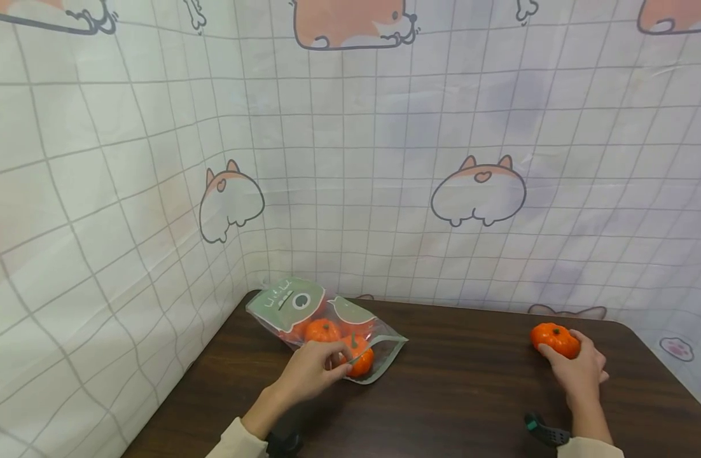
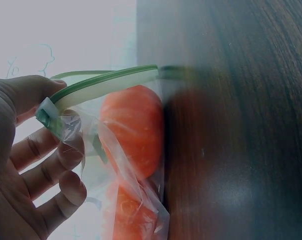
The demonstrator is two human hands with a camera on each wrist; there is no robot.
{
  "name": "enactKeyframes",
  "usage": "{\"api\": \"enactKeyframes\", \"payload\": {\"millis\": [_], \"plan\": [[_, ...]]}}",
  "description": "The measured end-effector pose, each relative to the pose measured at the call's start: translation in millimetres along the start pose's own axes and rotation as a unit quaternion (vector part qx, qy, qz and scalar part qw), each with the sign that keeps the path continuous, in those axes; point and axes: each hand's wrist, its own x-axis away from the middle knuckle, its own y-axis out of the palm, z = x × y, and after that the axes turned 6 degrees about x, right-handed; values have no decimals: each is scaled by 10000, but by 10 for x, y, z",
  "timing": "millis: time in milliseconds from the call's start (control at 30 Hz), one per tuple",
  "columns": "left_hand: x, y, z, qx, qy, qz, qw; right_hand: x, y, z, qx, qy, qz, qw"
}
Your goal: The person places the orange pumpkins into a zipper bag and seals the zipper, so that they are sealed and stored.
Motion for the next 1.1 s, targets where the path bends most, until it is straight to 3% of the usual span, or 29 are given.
{"api": "enactKeyframes", "payload": {"millis": [233, 700, 1100], "plan": [[5, -6, -3, 10, -81, 2, 10000, -90, 2, 119, -1, -46, -323, 9995], [10, -11, 2, 48, -58, -27, 10000, -172, -25, 162, 774, -823, -1046, 9881], [4, -10, 3, 18, -82, -87, 9999, -190, -17, 170, 651, -786, -1076, 9889]]}}
